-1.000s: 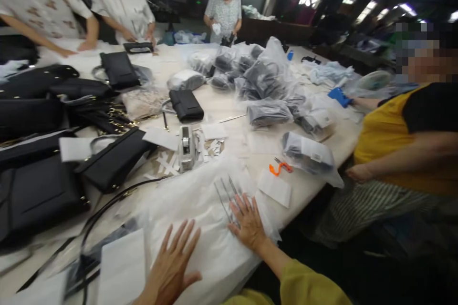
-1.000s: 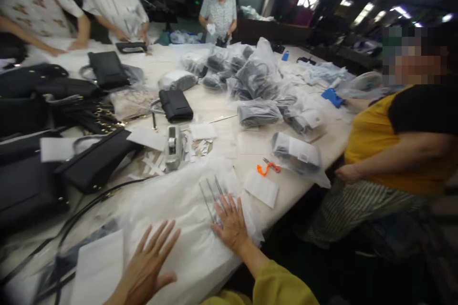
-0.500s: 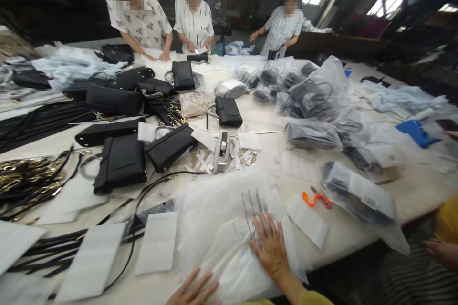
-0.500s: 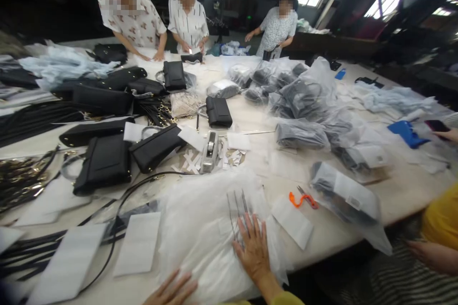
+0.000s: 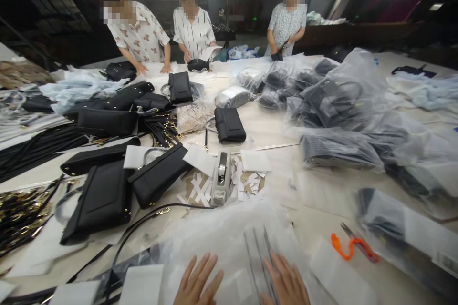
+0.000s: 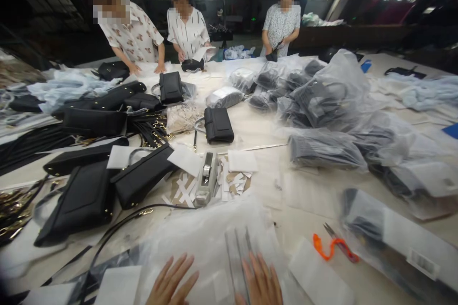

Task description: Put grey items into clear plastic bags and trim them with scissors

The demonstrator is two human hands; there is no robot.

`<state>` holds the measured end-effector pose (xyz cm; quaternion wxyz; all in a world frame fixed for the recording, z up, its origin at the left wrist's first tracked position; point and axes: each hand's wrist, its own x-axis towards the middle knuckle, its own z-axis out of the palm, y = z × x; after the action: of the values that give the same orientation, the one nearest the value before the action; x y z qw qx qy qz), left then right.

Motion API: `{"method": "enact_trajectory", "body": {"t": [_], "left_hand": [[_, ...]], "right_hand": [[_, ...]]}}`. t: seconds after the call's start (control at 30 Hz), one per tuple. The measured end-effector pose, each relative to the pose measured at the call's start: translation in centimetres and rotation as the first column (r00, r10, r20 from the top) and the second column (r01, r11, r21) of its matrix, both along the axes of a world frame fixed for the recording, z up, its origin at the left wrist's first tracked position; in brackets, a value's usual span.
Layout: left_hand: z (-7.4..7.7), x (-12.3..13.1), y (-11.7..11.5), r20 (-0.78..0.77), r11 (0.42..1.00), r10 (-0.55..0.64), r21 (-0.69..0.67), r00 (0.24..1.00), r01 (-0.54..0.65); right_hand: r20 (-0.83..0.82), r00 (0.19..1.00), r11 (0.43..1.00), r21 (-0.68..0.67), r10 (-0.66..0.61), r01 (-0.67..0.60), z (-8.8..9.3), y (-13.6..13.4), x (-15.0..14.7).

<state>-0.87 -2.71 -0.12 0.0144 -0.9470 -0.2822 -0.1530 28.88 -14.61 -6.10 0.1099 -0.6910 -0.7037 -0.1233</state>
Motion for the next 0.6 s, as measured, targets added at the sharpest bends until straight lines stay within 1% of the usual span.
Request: {"method": "enact_trajectory", "body": {"t": [0.03, 0.07, 0.13, 0.17, 0.23, 0.3, 0.37, 0.5, 0.6], "left_hand": [[0.0, 0.8, 1.1, 0.019, 0.998, 0.047, 0.029, 0.999, -0.048], [-0.2, 1.6, 2.1, 0.026, 0.994, 0.100, 0.050, 0.995, -0.101], [-0.9, 2.5, 4.2, -0.005, 0.980, 0.190, 0.055, 0.982, -0.190], [-1.3, 2.7, 5.3, -0.043, 0.974, 0.222, 0.049, 0.974, -0.220], [-2.3, 2.6, 7.3, -0.101, 0.962, 0.273, 0.033, 0.957, -0.271], [-3.1, 2.3, 9.0, -0.144, 0.955, 0.292, -0.013, 0.946, -0.297], [-3.4, 2.0, 9.9, -0.153, 0.947, 0.293, -0.088, 0.944, -0.308], [-3.1, 2.4, 10.3, -0.113, 0.910, 0.329, -0.226, 0.937, -0.347], [-2.9, 2.5, 10.7, -0.114, 0.901, 0.323, -0.267, 0.940, -0.342]], "right_hand": [[0.001, 0.998, 0.998, 0.000, 0.070, -0.070, 1.3, 1.9, 0.0], [-0.011, 0.994, 0.994, 0.002, 0.113, -0.113, 2.4, 4.1, 0.1], [-0.039, 0.987, 0.987, -0.019, 0.158, -0.159, 3.8, 8.4, 0.5], [-0.050, 0.986, 0.986, -0.033, 0.161, -0.162, 4.0, 10.3, 0.8], [-0.068, 0.987, 0.986, -0.069, 0.145, -0.150, 3.5, 13.0, 1.6], [-0.093, 0.989, 0.987, -0.105, 0.113, -0.123, 2.6, 14.1, 2.6], [-0.122, 0.989, 0.984, -0.151, 0.081, -0.099, 2.1, 14.2, 3.1], [-0.191, 0.979, 0.972, -0.211, 0.065, -0.106, 2.4, 13.9, 3.0], [-0.256, 0.966, 0.969, -0.229, 0.036, -0.096, 2.5, 14.3, 2.7]]}}
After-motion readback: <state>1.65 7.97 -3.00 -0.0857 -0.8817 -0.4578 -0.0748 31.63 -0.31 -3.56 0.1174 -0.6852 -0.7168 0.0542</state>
